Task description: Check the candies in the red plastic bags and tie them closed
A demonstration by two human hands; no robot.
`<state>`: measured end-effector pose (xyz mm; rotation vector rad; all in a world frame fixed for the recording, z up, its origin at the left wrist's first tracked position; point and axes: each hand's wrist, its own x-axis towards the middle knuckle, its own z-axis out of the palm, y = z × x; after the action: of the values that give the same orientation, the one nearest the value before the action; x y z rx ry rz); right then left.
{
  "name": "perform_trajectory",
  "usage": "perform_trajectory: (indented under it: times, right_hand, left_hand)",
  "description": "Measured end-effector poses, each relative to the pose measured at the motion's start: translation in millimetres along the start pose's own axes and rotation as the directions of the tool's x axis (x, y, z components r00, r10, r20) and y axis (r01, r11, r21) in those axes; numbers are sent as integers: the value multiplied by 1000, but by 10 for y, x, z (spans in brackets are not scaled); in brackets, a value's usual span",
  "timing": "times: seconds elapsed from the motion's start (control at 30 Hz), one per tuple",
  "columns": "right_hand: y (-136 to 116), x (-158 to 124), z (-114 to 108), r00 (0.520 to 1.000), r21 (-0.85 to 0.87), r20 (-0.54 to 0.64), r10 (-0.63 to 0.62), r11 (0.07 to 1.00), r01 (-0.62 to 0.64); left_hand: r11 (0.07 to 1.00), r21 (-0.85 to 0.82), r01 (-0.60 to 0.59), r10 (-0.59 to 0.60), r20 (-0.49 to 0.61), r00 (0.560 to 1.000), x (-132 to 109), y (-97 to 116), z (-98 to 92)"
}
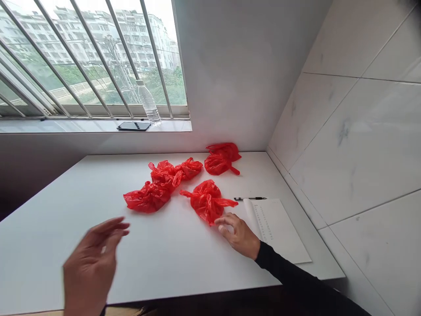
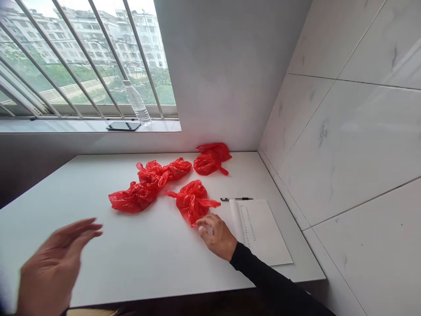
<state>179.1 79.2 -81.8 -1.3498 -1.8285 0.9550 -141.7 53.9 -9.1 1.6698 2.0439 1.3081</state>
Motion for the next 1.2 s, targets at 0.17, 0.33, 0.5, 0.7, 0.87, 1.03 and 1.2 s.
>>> perform_trajectory:
  times: [0.17,0.33,0.5,0.7,0.87,1.03,1.2]
  right_hand:
    - [64,-539,-225,994,11,15,112,994,-112]
    - [112,-607,-193,994,-107,17,105,989,-102]
    - [191,-624,-302,995,-74,-51,88,993,-92]
    - [194,-671,-387,983,-95,-169,65,992,-82]
    - [91,-543,-216,993,-171,-90,-75,984,59]
    - [180,-612,-466,989,-105,-151,11,994,-27]
    - [161,-735,-666,978,-3,-197,67,998,-70]
  left_hand:
    - [960,-83,-267,278,396,875,-233,445,749]
    - [894,-81,-440,390,625,677,-576,550,1297]
    - [893,4,-449,325,685,652,-573,466,1164]
    - [899,23,-438,307,679,667,-539,485,1023]
    - [879,2,-476,334,710,620,-644,551,1200]
    - [921,106,-376,257,561,787,-472,387,1020]
    - [939,98,-330,241,497,833,-452,414,902]
